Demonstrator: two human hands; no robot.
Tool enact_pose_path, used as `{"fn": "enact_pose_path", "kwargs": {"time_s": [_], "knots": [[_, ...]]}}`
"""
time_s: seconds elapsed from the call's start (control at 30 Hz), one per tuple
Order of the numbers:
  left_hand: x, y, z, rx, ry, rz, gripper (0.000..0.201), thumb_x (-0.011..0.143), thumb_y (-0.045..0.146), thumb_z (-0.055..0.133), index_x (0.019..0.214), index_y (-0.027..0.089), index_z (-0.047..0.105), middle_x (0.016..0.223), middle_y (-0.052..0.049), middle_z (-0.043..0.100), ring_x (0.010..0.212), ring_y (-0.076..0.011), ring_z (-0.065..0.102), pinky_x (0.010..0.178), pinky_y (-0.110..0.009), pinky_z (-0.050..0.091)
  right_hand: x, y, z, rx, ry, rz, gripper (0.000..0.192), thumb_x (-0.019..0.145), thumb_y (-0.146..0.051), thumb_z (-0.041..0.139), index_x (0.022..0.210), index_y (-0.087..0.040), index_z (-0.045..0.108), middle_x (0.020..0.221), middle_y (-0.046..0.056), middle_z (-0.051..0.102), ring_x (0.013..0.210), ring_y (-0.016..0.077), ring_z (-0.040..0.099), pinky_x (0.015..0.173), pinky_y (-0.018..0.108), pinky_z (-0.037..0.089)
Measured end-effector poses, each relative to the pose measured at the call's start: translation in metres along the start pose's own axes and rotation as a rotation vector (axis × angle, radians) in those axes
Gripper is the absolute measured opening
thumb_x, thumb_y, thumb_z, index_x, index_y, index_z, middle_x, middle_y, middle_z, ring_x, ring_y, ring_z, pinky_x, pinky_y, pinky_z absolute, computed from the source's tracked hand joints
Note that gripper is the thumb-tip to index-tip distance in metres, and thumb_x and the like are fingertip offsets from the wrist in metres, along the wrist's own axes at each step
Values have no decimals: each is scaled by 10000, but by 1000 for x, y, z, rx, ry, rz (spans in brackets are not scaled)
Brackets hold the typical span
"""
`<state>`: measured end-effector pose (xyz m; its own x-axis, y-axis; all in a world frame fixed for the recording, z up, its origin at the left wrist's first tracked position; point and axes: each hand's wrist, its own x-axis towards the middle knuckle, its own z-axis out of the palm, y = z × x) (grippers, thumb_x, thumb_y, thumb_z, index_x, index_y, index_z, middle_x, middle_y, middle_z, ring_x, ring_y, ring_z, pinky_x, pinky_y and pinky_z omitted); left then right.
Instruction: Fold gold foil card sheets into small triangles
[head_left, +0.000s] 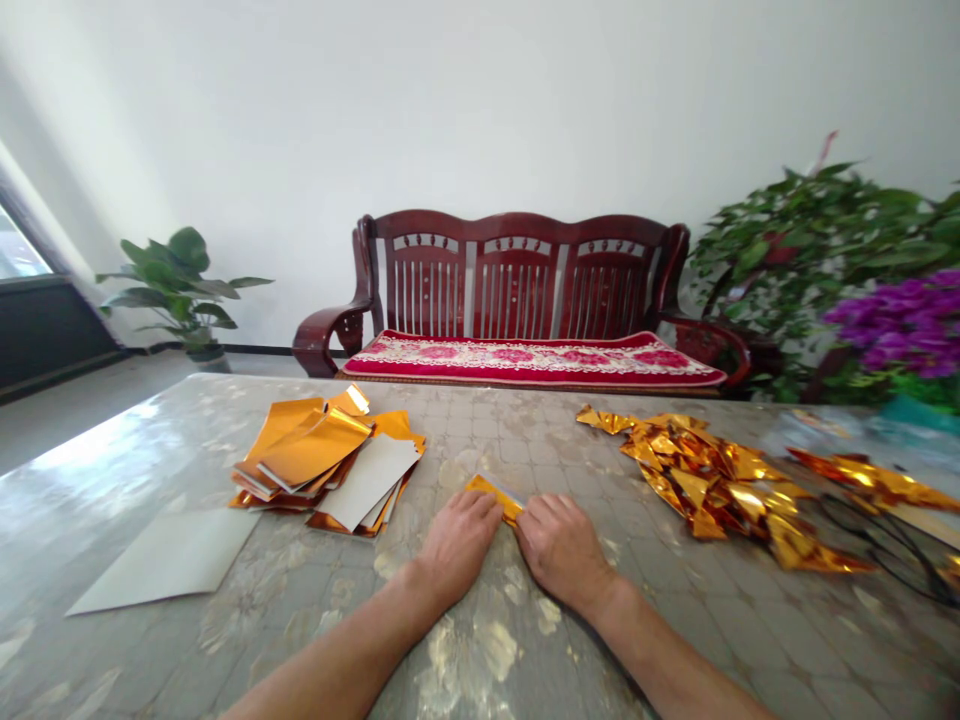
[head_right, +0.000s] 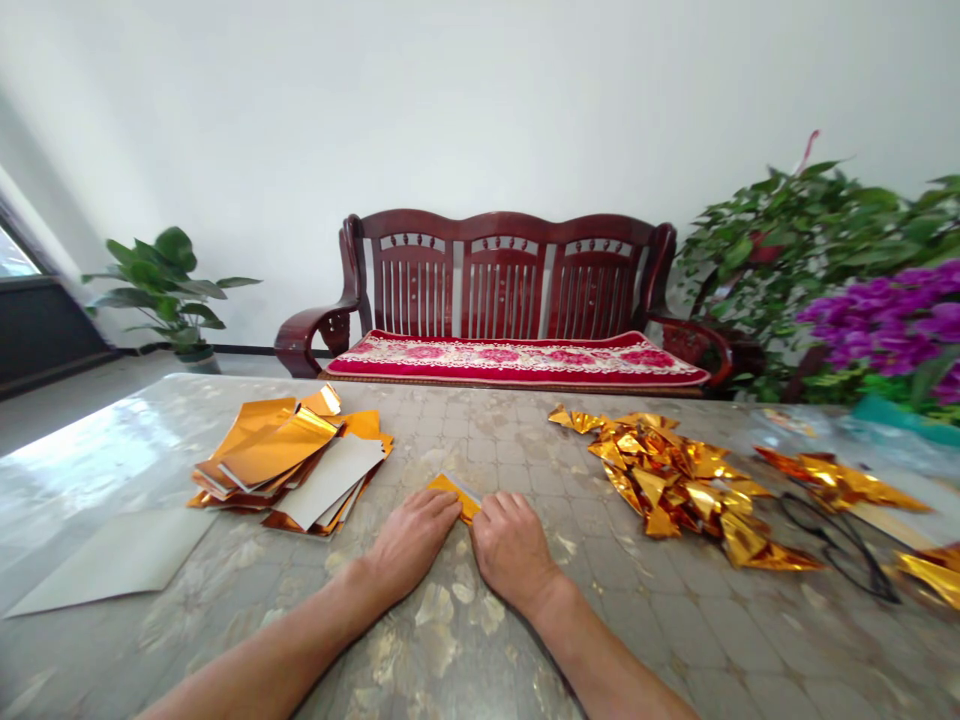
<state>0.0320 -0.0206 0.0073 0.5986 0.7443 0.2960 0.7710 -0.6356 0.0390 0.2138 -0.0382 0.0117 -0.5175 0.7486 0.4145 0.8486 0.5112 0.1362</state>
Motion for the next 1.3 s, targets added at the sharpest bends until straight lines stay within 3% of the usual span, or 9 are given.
{"fn": "enact_pose_path", "kwargs": {"time_s": [0.1,0.33,0.5,0.67,0.83,0.97,1.13,1.3], "knots": [[-1,2,-4,-50,-8,-10,116,936,238,531,1020,217,608,1074,-31,655,1049,-206,581,941,-356,448,1,3,-2,37,-10,17,193,920,-194,544,754,-197,643,791,55,628,807,204,519,744,349,316],[0,-4,-8,-110,-11,12,170,935,197,513,1057,236,625,1070,-18,670,1034,-178,599,951,-339,419,3,24,-13,210,-20,-28,99,884,-321,662,944,-253,701,932,29,698,970,215,522,834,359,332],[2,-3,-8,-54,-32,21,144,965,245,476,974,218,617,1009,-33,665,1005,-194,610,944,-369,408,4,25,-11,186,8,-65,131,931,-279,586,896,-238,706,902,38,709,985,217,523,846,374,324],[4,5,-3,-1,-29,-18,140,950,305,516,1012,218,607,1028,-54,655,1053,-237,594,1032,-477,345,6,22,-8,183,48,-58,163,935,-229,549,868,-227,698,876,47,701,990,217,518,865,376,317],[7,9,7,24,28,-54,163,962,223,472,924,201,629,914,-54,672,963,-229,612,1095,-549,260,8,23,-3,194,61,-43,171,934,-217,535,855,-212,687,851,45,688,946,207,520,856,368,318],[8,6,7,26,33,-24,167,956,185,471,888,201,624,884,-38,675,914,-208,623,1114,-526,251,8,21,-2,204,60,-35,178,931,-221,539,829,-206,684,837,43,685,929,201,525,850,359,323],[8,4,6,44,8,-7,149,934,172,498,881,190,636,842,-42,664,865,-203,627,1039,-443,355,7,20,-5,246,39,-10,125,910,-282,599,857,-223,695,865,37,703,956,207,529,878,361,330],[5,6,6,57,16,-11,219,974,243,444,893,203,643,846,-56,647,857,-229,598,816,-389,445,4,26,-3,257,29,0,107,914,-298,611,941,-245,701,946,26,718,1014,221,525,901,377,333]]}}
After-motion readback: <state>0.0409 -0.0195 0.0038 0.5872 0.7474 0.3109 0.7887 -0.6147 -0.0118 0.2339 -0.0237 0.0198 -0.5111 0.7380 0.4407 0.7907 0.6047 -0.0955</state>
